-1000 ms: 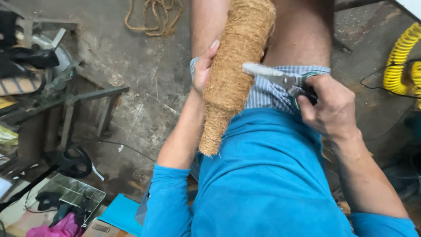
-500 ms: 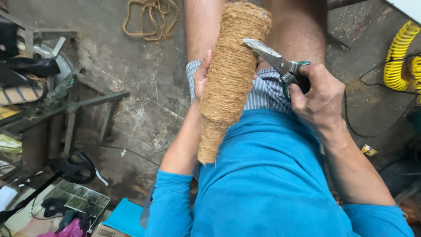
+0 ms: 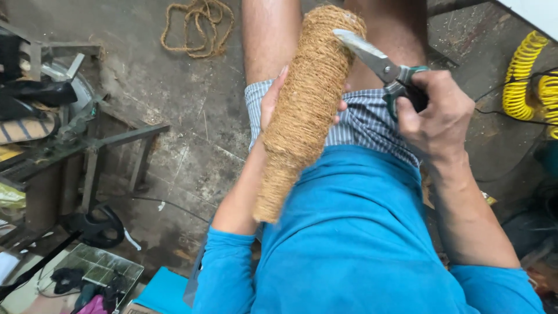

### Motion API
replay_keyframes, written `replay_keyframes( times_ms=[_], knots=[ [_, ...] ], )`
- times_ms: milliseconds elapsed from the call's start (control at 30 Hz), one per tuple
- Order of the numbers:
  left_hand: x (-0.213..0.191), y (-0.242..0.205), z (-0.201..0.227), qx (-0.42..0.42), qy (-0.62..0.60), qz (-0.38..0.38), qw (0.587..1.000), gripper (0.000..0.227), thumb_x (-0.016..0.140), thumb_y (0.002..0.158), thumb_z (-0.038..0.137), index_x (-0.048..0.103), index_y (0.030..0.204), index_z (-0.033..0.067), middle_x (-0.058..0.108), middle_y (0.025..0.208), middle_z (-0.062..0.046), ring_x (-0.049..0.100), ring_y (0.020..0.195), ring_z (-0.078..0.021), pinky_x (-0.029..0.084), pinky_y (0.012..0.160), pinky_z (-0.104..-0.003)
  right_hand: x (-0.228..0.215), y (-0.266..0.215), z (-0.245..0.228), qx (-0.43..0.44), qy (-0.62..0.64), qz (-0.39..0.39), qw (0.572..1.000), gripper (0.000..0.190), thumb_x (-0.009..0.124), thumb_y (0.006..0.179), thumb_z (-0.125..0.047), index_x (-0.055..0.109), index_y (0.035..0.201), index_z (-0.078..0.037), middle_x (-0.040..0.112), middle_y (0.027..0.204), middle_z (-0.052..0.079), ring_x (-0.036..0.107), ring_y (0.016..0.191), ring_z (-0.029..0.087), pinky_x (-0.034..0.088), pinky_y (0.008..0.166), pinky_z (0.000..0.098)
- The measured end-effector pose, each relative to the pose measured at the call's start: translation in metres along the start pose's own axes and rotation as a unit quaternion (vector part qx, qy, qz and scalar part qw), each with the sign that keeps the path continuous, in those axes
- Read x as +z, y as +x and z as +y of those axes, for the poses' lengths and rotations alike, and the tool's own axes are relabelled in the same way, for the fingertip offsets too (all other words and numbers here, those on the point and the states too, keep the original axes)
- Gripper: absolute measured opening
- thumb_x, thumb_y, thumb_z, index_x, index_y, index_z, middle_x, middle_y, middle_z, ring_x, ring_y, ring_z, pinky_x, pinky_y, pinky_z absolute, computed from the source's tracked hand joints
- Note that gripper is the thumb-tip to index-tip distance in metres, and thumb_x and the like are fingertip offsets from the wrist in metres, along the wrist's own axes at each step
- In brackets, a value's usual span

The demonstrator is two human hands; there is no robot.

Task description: The person holds a cylindrical object wrapped in rope and uses shears to trim the rope along its length. The person rotates the object to access different sides and continues trimming until the end of the clip.

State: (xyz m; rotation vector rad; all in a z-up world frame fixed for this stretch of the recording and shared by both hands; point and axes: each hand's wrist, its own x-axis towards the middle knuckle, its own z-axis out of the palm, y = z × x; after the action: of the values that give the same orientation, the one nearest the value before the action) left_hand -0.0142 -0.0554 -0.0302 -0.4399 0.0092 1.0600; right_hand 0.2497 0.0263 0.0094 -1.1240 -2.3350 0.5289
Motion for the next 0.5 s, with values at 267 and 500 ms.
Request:
replay_keyframes(
  times_ms=[267, 500],
  knots=[
    [0.003, 0.001, 0.002, -0.185, -0.052, 0.005, 0.981, 0.089, 0.047, 0.098, 0.062, 0.026, 0.158, -0.0006, 0.042, 0.14, -0.045, 0.057, 0.119, -0.0564, 0.054, 0.095, -0.061, -0.033, 0.065, -0.013, 0.049, 0.38, -0.104, 0.918, 0.061, 0.065, 0.081, -0.002, 0.032, 0.132, 0.003, 0.047, 0.135, 0.029, 0.052, 0.122, 0.035, 0.047, 0.101, 0.0381],
    [0.014, -0.003, -0.027, -0.002, 0.03, 0.077, 0.997, 0.06, 0.039, 0.101, 0.044, 0.055, 0.131, -0.0062, 0.064, 0.118, -0.03, 0.064, 0.103, -0.0414, 0.051, 0.092, -0.052, -0.025, 0.093, -0.043, -0.158, 0.336, -0.252, 0.894, 0.063, 0.059, 0.092, -0.04, 0.033, 0.131, 0.001, 0.048, 0.142, 0.023, 0.062, 0.091, 0.025, 0.057, 0.083, 0.0372]
  ],
)
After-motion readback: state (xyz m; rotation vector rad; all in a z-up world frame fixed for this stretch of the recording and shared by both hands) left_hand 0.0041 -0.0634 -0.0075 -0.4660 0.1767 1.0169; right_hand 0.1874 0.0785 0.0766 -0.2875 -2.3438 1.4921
